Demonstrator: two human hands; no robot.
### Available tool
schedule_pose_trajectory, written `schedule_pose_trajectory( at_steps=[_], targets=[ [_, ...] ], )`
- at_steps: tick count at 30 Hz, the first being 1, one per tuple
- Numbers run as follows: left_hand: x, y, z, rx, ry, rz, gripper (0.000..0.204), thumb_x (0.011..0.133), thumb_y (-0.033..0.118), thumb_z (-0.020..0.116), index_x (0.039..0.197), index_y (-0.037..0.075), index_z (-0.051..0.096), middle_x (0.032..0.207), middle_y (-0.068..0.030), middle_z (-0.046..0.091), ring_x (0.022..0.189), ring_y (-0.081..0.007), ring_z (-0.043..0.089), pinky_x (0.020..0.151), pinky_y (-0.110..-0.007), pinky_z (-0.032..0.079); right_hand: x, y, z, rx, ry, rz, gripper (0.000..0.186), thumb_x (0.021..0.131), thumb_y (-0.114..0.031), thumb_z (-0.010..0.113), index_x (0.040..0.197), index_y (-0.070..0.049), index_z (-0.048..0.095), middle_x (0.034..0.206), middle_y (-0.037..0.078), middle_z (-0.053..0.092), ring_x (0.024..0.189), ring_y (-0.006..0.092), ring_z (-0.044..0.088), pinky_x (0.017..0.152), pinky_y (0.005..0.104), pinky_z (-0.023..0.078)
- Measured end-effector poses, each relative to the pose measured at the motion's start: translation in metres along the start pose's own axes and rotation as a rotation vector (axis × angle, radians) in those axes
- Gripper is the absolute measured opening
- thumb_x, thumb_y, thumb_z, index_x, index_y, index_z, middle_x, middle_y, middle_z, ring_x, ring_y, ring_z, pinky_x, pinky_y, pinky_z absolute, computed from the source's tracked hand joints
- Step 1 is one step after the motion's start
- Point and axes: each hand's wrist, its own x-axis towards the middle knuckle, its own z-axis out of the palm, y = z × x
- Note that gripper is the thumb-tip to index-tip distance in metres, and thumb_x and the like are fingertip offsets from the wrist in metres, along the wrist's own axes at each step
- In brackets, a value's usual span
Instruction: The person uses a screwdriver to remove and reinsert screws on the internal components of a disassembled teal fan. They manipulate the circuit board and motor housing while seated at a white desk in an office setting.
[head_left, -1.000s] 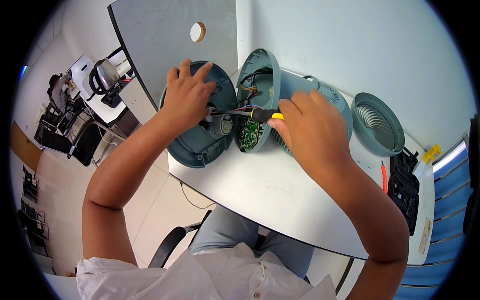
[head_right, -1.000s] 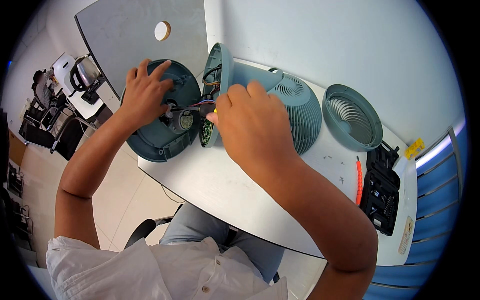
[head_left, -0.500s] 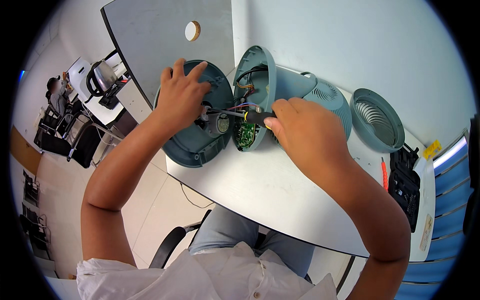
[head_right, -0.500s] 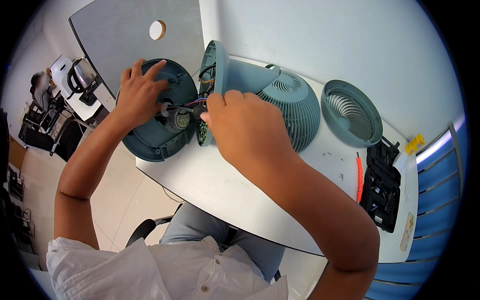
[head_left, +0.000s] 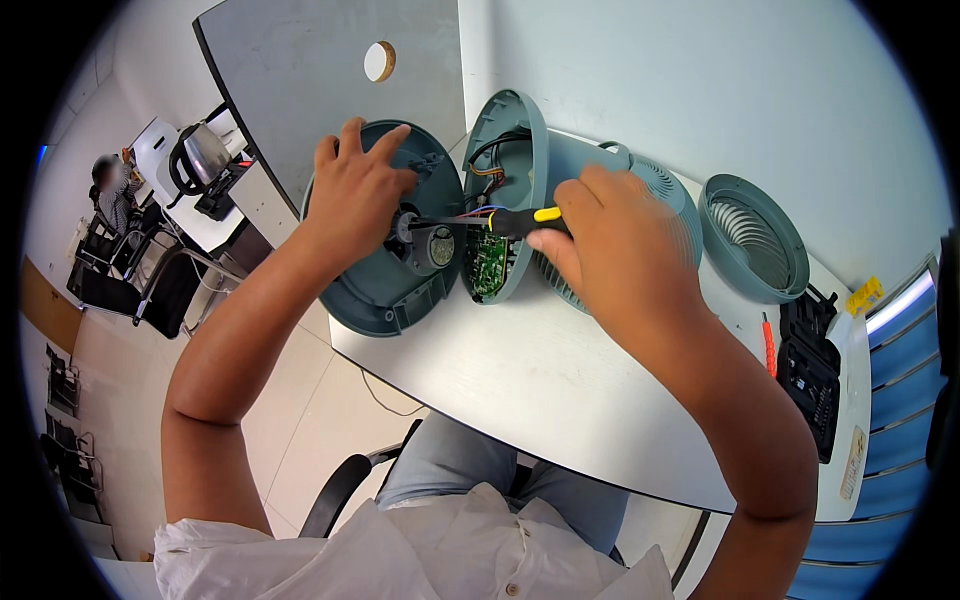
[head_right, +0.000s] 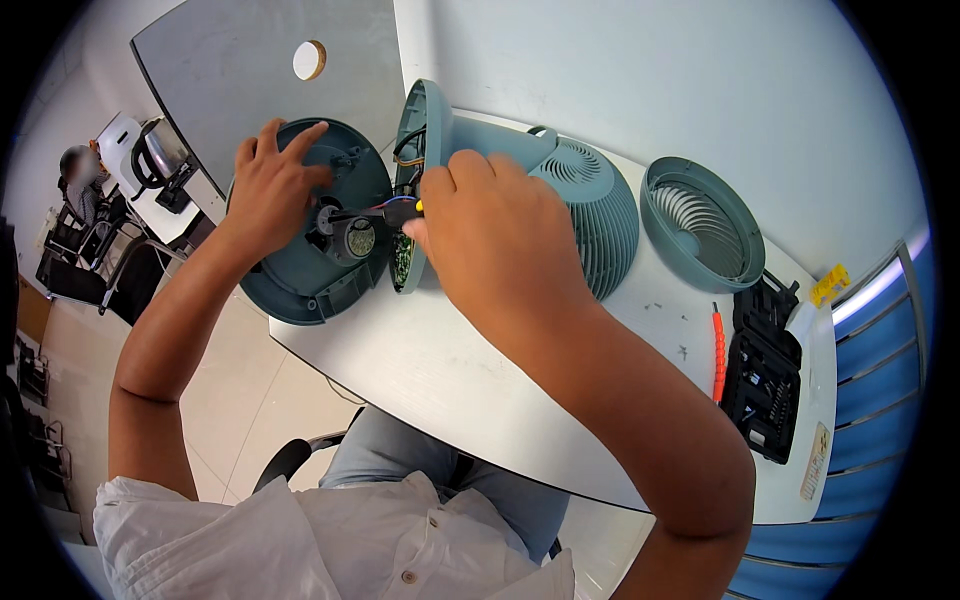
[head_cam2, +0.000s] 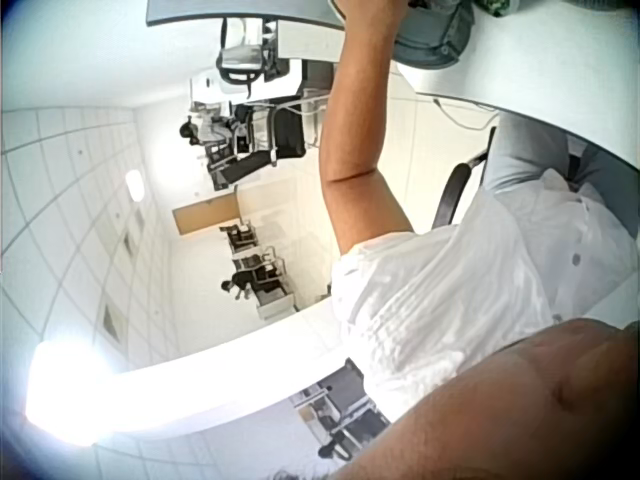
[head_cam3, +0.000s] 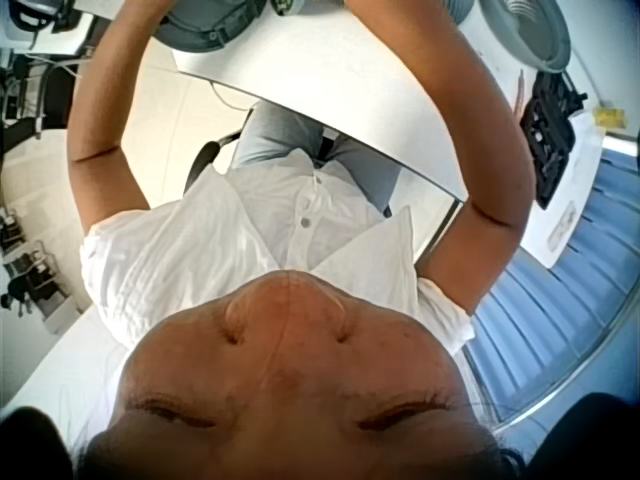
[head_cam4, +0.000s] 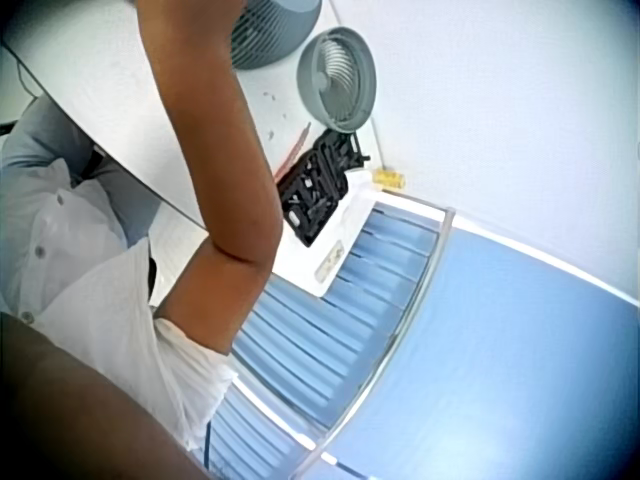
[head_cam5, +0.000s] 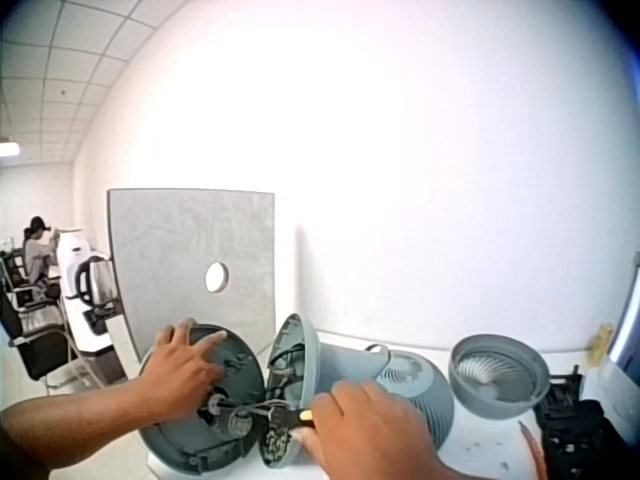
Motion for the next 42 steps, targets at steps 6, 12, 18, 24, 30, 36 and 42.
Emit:
schedule_pose_trajectory(
  at_steps=[6, 12, 18, 24, 30, 36, 42],
  targets=[
    [-0.002, -0.001, -0.003, -0.015, -0.019, 0.034, 0.033, 0.058, 0.009, 0.078, 0.087, 0.023, 0.072, 0.142, -0.0034, 0.044, 0.130, -0.0383, 0.035, 0.100, -0.049, 0.033, 0.003, -0.003, -0.003, 0.046, -0.127, 0.031, 0.020, 0.082, -0.018, 0.067, 0.094, -0.006, 0.057, 0.089, 0.010, 0.054, 0.068, 0.0216, 0.057, 0.058, 0.0324, 0.049],
    [-0.003, -0.004, -0.001, 0.003, -0.011, 0.075, 0.039, 0.052, 0.011, 0.082, 0.087, 0.024, 0.073, 0.143, -0.0031, 0.043, 0.130, -0.0385, 0.034, 0.098, -0.050, 0.034, 0.005, -0.001, -0.005, 0.017, -0.088, 0.042, 0.023, 0.080, -0.016, 0.069, 0.093, -0.005, 0.054, 0.093, 0.010, 0.054, 0.073, 0.0228, 0.060, 0.059, 0.0331, 0.050],
    [-0.004, -0.004, -0.001, -0.033, 0.019, 0.076, 0.038, 0.052, 0.011, 0.082, 0.087, 0.024, 0.072, 0.142, -0.0019, 0.044, 0.130, -0.0381, 0.035, 0.098, -0.050, 0.034, 0.001, 0.003, 0.002, -0.027, -0.078, 0.031, 0.023, 0.081, -0.016, 0.069, 0.093, -0.005, 0.053, 0.092, 0.009, 0.055, 0.067, 0.0224, 0.060, 0.057, 0.0334, 0.051],
    [-0.004, -0.003, -0.002, -0.013, -0.031, 0.026, 0.035, 0.053, 0.013, 0.082, 0.085, 0.022, 0.072, 0.142, -0.0020, 0.044, 0.130, -0.0384, 0.034, 0.099, -0.049, 0.034, 0.001, -0.005, -0.008, 0.111, -0.185, 0.125, 0.040, 0.074, -0.016, 0.076, 0.100, -0.006, 0.048, 0.092, 0.010, 0.054, 0.070, 0.0257, 0.060, 0.058, 0.0362, 0.049],
    [-0.004, -0.004, 0.000, -0.016, -0.017, 0.036, 0.034, 0.054, 0.013, 0.082, 0.085, 0.022, 0.072, 0.141, -0.0018, 0.045, 0.130, -0.0387, 0.034, 0.099, -0.050, 0.033, 0.003, 0.001, -0.005, 0.116, -0.109, 0.134, 0.042, 0.074, -0.023, 0.076, 0.099, -0.007, 0.047, 0.087, 0.011, 0.056, 0.071, 0.0282, 0.059, 0.060, 0.0374, 0.047],
    [-0.004, -0.003, 0.002, -0.015, -0.002, 0.035, 0.034, 0.054, 0.013, 0.082, 0.085, 0.022, 0.072, 0.141, -0.0025, 0.045, 0.130, -0.0386, 0.035, 0.099, -0.050, 0.034, -0.002, -0.001, 0.004, 0.043, -0.103, 0.083, 0.039, 0.077, -0.030, 0.073, 0.096, -0.007, 0.048, 0.079, 0.010, 0.056, 0.063, 0.0278, 0.059, 0.053, 0.0356, 0.048],
    [-0.006, -0.003, 0.001, -0.029, 0.024, 0.031, 0.031, 0.055, 0.013, 0.081, 0.083, 0.021, 0.072, 0.140, -0.0027, 0.046, 0.129, -0.0383, 0.035, 0.098, -0.050, 0.034, 0.002, -0.001, -0.007, 0.139, -0.116, 0.119, 0.037, 0.076, -0.016, 0.073, 0.101, -0.005, 0.048, 0.096, 0.014, 0.051, 0.065, 0.0310, 0.060, 0.056, 0.0396, 0.049]
  ],
)
